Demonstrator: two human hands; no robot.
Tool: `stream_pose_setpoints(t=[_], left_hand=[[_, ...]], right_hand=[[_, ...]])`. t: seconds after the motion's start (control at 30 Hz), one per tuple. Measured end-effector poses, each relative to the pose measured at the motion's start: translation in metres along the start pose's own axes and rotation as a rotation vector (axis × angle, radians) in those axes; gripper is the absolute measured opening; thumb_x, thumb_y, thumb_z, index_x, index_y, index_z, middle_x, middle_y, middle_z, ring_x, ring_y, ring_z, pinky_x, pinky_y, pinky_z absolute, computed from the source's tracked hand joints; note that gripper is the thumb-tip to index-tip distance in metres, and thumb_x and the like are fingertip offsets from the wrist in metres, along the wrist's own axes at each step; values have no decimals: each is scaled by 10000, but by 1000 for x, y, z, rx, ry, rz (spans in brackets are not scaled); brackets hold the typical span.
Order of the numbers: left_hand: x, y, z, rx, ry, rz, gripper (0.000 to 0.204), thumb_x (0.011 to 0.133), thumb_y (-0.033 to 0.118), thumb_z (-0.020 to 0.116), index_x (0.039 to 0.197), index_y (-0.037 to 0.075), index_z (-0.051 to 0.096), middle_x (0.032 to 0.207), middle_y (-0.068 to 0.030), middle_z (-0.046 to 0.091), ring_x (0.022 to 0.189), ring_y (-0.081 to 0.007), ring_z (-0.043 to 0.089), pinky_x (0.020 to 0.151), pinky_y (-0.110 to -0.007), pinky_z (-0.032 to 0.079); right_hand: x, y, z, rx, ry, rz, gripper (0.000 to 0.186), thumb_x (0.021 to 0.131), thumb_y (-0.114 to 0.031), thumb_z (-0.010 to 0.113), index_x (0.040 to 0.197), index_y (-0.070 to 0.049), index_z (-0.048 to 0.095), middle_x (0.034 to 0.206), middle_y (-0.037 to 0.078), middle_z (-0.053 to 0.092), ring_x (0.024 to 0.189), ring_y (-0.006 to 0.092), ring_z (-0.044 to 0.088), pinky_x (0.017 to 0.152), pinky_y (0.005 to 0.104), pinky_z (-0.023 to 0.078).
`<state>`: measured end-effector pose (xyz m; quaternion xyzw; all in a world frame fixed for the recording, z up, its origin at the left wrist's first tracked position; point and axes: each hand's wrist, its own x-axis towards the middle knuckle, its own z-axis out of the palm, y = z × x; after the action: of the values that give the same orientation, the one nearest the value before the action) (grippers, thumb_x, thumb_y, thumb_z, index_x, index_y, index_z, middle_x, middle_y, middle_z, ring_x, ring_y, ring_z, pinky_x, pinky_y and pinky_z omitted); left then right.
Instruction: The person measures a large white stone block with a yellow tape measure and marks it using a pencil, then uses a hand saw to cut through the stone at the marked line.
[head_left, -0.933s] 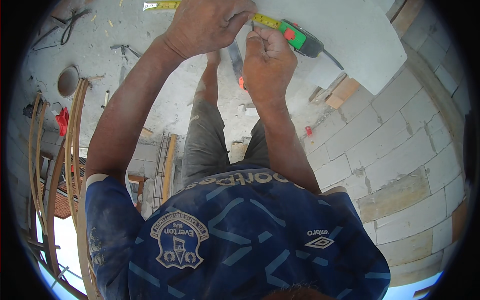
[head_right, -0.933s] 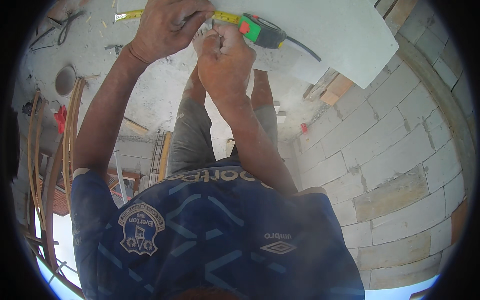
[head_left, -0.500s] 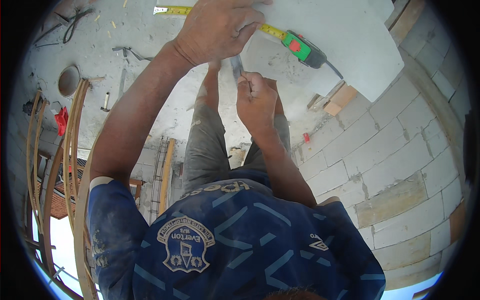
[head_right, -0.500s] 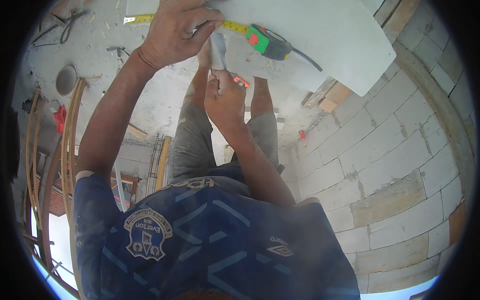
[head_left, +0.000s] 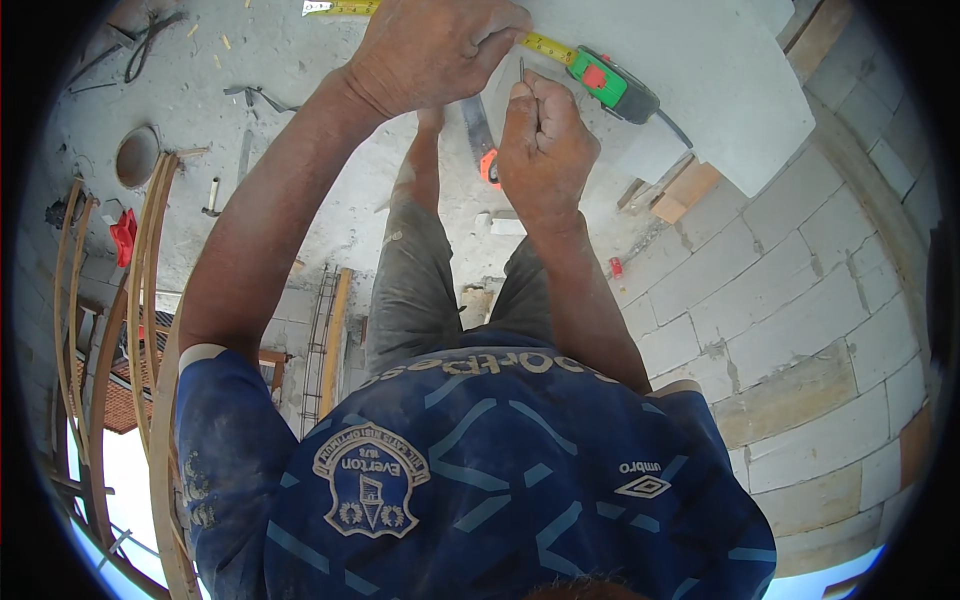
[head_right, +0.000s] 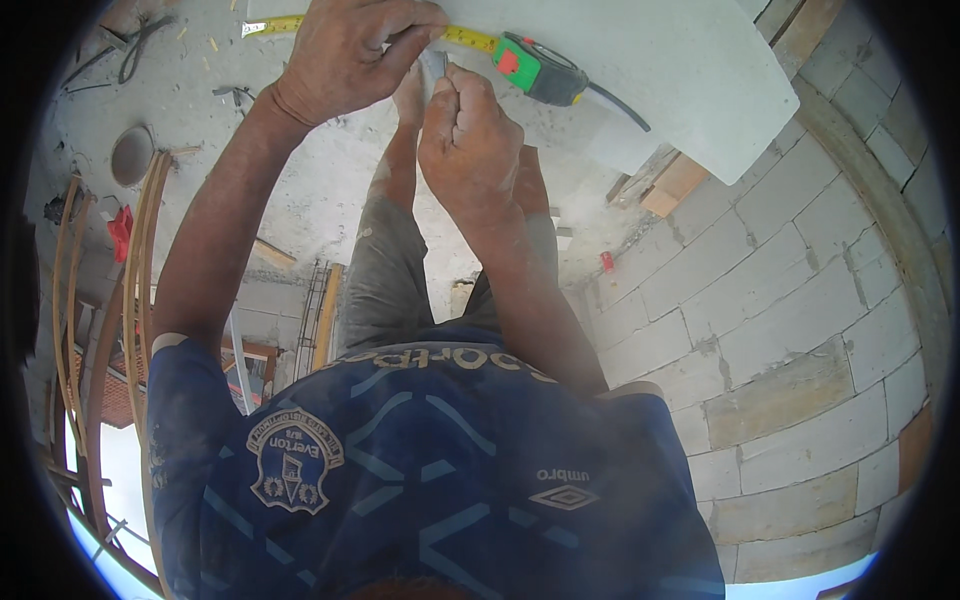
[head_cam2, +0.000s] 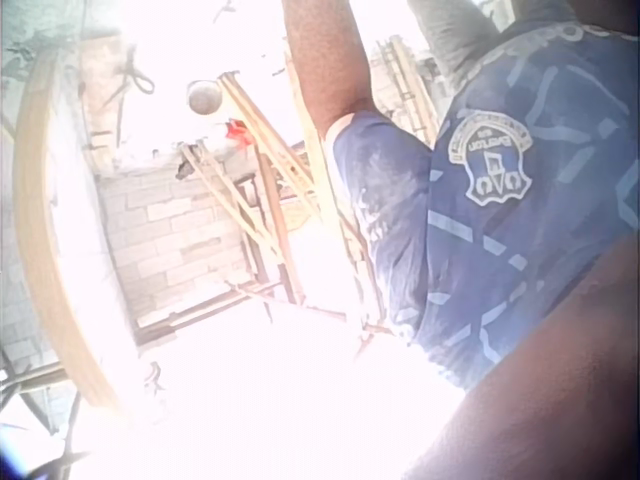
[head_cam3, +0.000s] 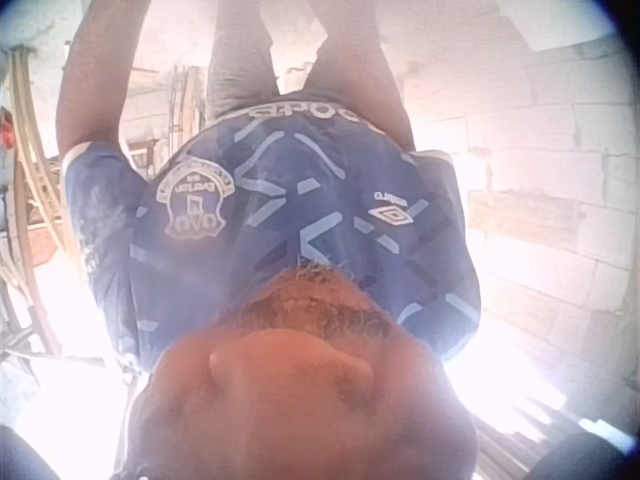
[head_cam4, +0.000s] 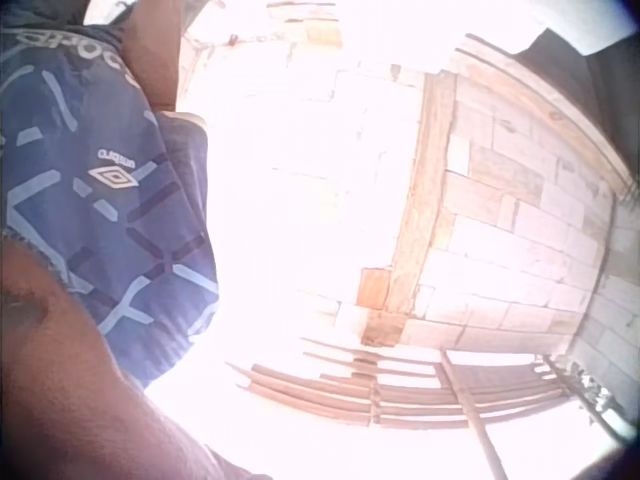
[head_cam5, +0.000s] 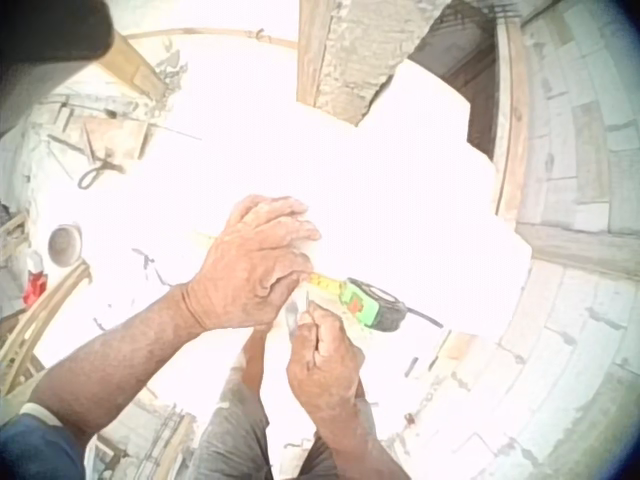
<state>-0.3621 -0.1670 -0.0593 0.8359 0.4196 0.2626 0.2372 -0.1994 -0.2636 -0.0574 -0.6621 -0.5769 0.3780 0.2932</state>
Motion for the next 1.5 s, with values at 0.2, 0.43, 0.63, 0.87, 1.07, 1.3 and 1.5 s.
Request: stream_pose_setpoints(t=[0.2,0.43,0.63,0.87,1.07,1.3,1.5], left_hand=[[-2,-4,5,-17,41,26,45,805,133,705,837,109,725,1180,-109,659,1266,-346,552,1065,-537,398],[-3,-3,1,-19,9,-2,45,821,132,691,839,116,729,1186,-105,660,1280,-345,548,1083,-540,386],[0,-2,-1,-12,-24,-21,52,810,124,689,841,114,729,1182,-100,659,1276,-343,549,1082,-540,387],[1,-2,0,12,-18,-4,50,799,125,697,838,113,726,1183,-99,660,1273,-339,550,1084,-535,386],[0,-4,4,-33,-5,-16,65,785,141,723,839,105,722,1194,-102,669,1274,-341,551,1087,-528,383],[3,2,-7,7,-31,-24,56,783,131,731,834,109,734,1195,-98,670,1278,-342,551,1084,-529,385],[6,8,-6,13,-55,-28,45,795,135,725,832,115,742,1202,-93,670,1283,-342,548,1083,-532,385]], right_hand=[[4,-3,3,6,2,-3,166,969,-80,615,1094,27,640,936,229,728,810,386,742,691,415,597],[8,-2,5,-15,15,-22,163,968,-78,614,1101,15,631,936,215,730,803,396,735,691,424,593],[13,-10,8,103,66,84,157,960,-77,610,1065,27,663,868,198,738,768,327,749,679,385,582],[14,-8,2,115,-39,318,184,953,-99,646,1016,62,709,819,98,737,725,121,654,672,290,527],[-83,48,-7,49,-516,521,157,947,-117,644,1011,25,668,747,158,691,722,257,708,671,390,541],[-22,13,-167,385,-179,435,178,973,73,496,1118,-6,560,995,71,655,877,105,599,819,255,485],[48,-16,-165,-201,-259,-49,476,811,38,685,1271,-33,583,1078,104,638,882,200,636,772,320,545]])
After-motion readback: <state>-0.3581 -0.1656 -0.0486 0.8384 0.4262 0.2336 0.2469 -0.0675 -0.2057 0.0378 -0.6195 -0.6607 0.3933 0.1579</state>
